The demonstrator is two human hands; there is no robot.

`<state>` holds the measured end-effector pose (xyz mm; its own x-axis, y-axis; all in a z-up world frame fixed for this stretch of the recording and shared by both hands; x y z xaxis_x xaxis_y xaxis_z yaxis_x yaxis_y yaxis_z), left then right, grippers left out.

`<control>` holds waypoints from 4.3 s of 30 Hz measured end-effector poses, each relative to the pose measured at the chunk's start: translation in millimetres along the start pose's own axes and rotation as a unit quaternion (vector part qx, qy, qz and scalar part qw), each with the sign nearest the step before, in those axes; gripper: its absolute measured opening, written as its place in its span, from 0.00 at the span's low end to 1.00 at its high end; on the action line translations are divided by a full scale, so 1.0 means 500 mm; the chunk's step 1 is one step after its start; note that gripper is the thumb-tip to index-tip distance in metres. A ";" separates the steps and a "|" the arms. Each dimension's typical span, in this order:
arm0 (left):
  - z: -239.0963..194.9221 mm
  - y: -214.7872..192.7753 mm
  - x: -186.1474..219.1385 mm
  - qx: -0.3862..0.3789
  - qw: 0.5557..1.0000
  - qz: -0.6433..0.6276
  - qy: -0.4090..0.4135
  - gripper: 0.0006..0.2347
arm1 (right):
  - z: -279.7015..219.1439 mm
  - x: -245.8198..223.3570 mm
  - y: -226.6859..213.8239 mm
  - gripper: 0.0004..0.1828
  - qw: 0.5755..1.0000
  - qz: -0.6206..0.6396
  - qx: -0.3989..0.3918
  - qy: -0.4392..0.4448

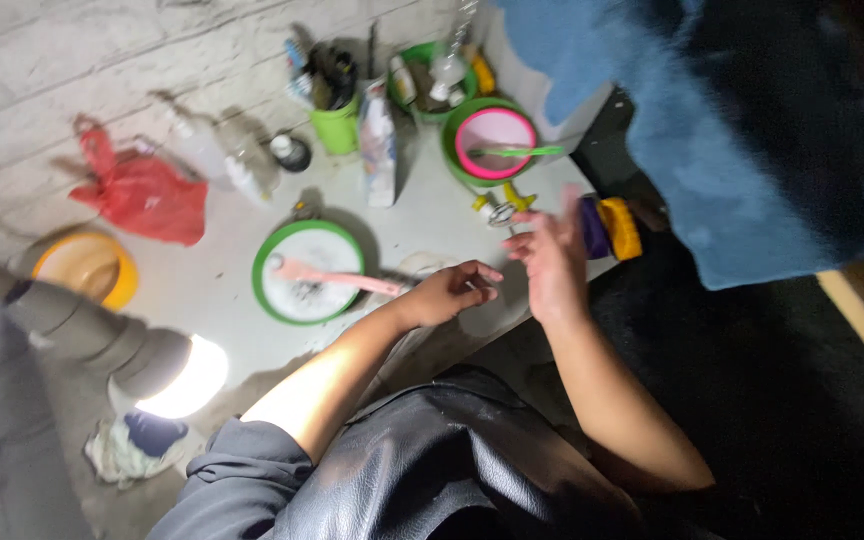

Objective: The person scrubs a white slipper with a pink brush and soapy water, then wipes it with a blue cloth. They repeat the process on a second slipper, scrubbing and wiping it before placing it on the table.

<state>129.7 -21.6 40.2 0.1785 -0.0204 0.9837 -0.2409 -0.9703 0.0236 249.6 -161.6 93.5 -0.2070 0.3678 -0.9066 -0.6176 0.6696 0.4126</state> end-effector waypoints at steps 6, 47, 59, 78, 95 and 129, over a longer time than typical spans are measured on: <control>0.073 0.062 0.254 0.011 0.987 0.017 0.160 0.21 | 0.009 -0.163 -0.071 0.18 0.982 0.008 0.088 -0.168; -0.117 0.010 -0.131 0.170 0.964 -0.136 -0.151 0.30 | -0.002 -0.039 0.018 0.22 0.762 -0.551 -0.263 0.216; -0.045 -0.050 -0.039 0.136 0.854 0.343 -0.367 0.26 | 0.263 0.219 -0.121 0.26 0.944 -0.258 -0.029 0.203; 0.039 -0.064 0.268 0.324 0.872 0.272 0.247 0.27 | 0.153 -0.195 -0.009 0.17 0.948 -0.088 -0.157 -0.261; 0.066 -0.043 0.250 0.229 0.932 0.123 0.251 0.05 | 0.005 -0.333 0.033 0.07 0.929 -0.308 -0.098 -0.182; 0.073 -0.082 0.552 0.355 0.838 0.227 0.346 0.08 | -0.086 -0.459 0.108 0.22 0.968 -0.194 -0.054 -0.147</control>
<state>223.5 3.9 304.5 -0.4330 -0.5204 0.7360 0.5380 -0.8043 -0.2522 231.4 -237.5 319.9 0.2719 0.2812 -0.9203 -0.6842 0.7290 0.0206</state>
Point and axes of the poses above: each hand's wrist, its own z-axis towards the middle knuckle, its own y-axis out of the palm, x = y × z, the point moved 1 cm from there along z, towards the middle knuckle, and after that the axes turned 12 degrees about -x, right-handed, at the moved point
